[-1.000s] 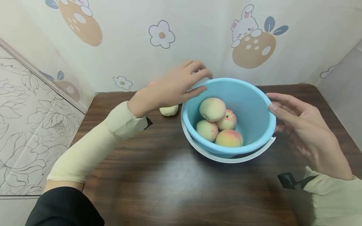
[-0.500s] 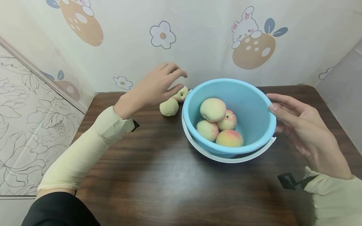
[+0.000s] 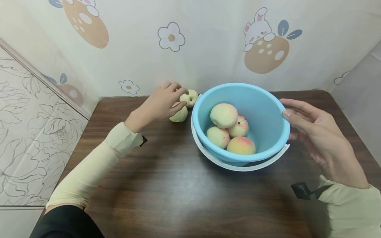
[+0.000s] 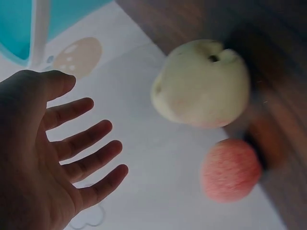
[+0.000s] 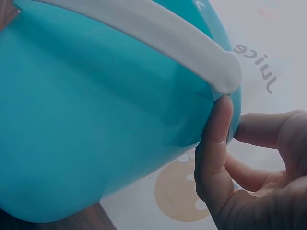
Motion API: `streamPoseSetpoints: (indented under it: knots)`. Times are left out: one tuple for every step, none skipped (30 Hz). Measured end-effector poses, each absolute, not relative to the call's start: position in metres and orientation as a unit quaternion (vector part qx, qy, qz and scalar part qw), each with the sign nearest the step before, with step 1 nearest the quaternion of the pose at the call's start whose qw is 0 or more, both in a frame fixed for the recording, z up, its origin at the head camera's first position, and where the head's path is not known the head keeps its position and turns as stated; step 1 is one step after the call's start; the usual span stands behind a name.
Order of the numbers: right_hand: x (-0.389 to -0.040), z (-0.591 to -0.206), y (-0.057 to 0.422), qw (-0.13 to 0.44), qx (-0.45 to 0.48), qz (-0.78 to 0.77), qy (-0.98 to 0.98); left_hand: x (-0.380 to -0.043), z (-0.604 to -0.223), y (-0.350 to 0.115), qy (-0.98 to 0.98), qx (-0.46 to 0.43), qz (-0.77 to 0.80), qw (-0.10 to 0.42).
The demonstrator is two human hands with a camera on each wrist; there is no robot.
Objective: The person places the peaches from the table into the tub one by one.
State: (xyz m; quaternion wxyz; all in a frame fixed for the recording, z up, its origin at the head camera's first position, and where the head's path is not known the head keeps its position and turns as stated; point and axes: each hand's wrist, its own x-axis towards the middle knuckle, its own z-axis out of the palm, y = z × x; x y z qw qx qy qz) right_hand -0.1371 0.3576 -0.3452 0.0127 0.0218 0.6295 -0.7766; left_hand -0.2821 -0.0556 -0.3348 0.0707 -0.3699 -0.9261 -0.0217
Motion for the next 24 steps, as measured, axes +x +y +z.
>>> streamPoseSetpoints:
  knots:
    - [-0.137, -0.345, 0.357, 0.013, 0.021, -0.777, 0.629, -0.283, -0.339, -0.057, -0.925, -0.371, -0.026, 0.071]
    - [-0.137, -0.345, 0.357, 0.013, 0.021, -0.776, 0.630, -0.284, -0.344, -0.059, -0.925, -0.372, -0.029, 0.073]
    - [-0.137, -0.345, 0.357, 0.014, 0.021, -0.777, 0.629, -0.284, -0.349, -0.060, -0.924, -0.374, -0.030, 0.074]
    - [-0.137, -0.345, 0.357, 0.015, 0.022, -0.777, 0.629, -0.285, -0.353, -0.061, -0.923, -0.375, -0.030, 0.076]
    - [-0.137, -0.345, 0.357, 0.015, 0.022, -0.776, 0.630, -0.285, -0.357, -0.062, -0.923, -0.376, -0.027, 0.077]
    - [-0.137, -0.345, 0.356, 0.015, 0.021, -0.776, 0.630, -0.285, -0.360, -0.063, -0.923, -0.376, -0.025, 0.078]
    - [-0.137, -0.344, 0.356, 0.015, 0.022, -0.775, 0.631, -0.286, -0.363, -0.064, -0.923, -0.375, -0.021, 0.077]
    - [-0.137, -0.344, 0.356, 0.016, 0.023, -0.774, 0.633, -0.286, -0.365, -0.065, -0.924, -0.373, -0.017, 0.076]
    - [-0.137, -0.344, 0.356, 0.016, 0.022, -0.774, 0.633, -0.286, -0.368, -0.065, -0.925, -0.372, -0.014, 0.073]
    - [-0.137, -0.344, 0.357, 0.016, 0.022, -0.774, 0.633, -0.286, -0.370, -0.065, -0.927, -0.369, -0.012, 0.070]
    - [-0.137, -0.344, 0.357, 0.016, 0.023, -0.773, 0.633, -0.287, -0.372, -0.065, -0.928, -0.366, -0.010, 0.067]
    - [-0.137, -0.344, 0.357, 0.016, 0.024, -0.774, 0.632, -0.287, -0.373, -0.065, -0.930, -0.363, -0.009, 0.063]
    - [-0.137, -0.344, 0.357, 0.016, 0.025, -0.775, 0.631, -0.287, -0.375, -0.065, -0.931, -0.360, -0.008, 0.059]
    - [-0.137, -0.344, 0.357, 0.016, 0.025, -0.775, 0.632, -0.288, -0.377, -0.065, -0.932, -0.358, -0.008, 0.057]
    - [-0.137, -0.344, 0.357, 0.016, 0.026, -0.774, 0.632, -0.288, -0.378, -0.065, -0.933, -0.356, -0.008, 0.055]
    - [-0.137, -0.344, 0.357, 0.016, 0.027, -0.774, 0.632, -0.289, -0.380, -0.065, -0.934, -0.353, -0.009, 0.053]
    - [-0.137, -0.344, 0.357, 0.016, 0.027, -0.774, 0.632, -0.289, -0.381, -0.065, -0.935, -0.352, -0.010, 0.051]
    - [-0.137, -0.344, 0.357, 0.016, 0.026, -0.775, 0.632, -0.290, -0.383, -0.065, -0.935, -0.351, -0.012, 0.050]
    - [-0.137, -0.344, 0.357, 0.016, 0.024, -0.775, 0.631, -0.290, -0.384, -0.065, -0.936, -0.350, -0.016, 0.048]
    - [-0.137, -0.344, 0.357, 0.016, 0.024, -0.774, 0.632, -0.291, -0.386, -0.064, -0.936, -0.349, -0.019, 0.046]
    - [-0.137, -0.343, 0.357, 0.016, 0.022, -0.775, 0.631, -0.291, -0.387, -0.064, -0.936, -0.348, -0.021, 0.044]
    - [-0.137, -0.344, 0.357, 0.017, 0.020, -0.775, 0.631, -0.292, -0.389, -0.064, -0.936, -0.348, -0.024, 0.041]
    - [-0.137, -0.344, 0.356, 0.016, 0.020, -0.775, 0.631, -0.292, -0.390, -0.064, -0.936, -0.348, -0.027, 0.039]
    - [-0.137, -0.344, 0.357, 0.016, 0.018, -0.776, 0.631, -0.293, -0.391, -0.064, -0.937, -0.347, -0.031, 0.037]
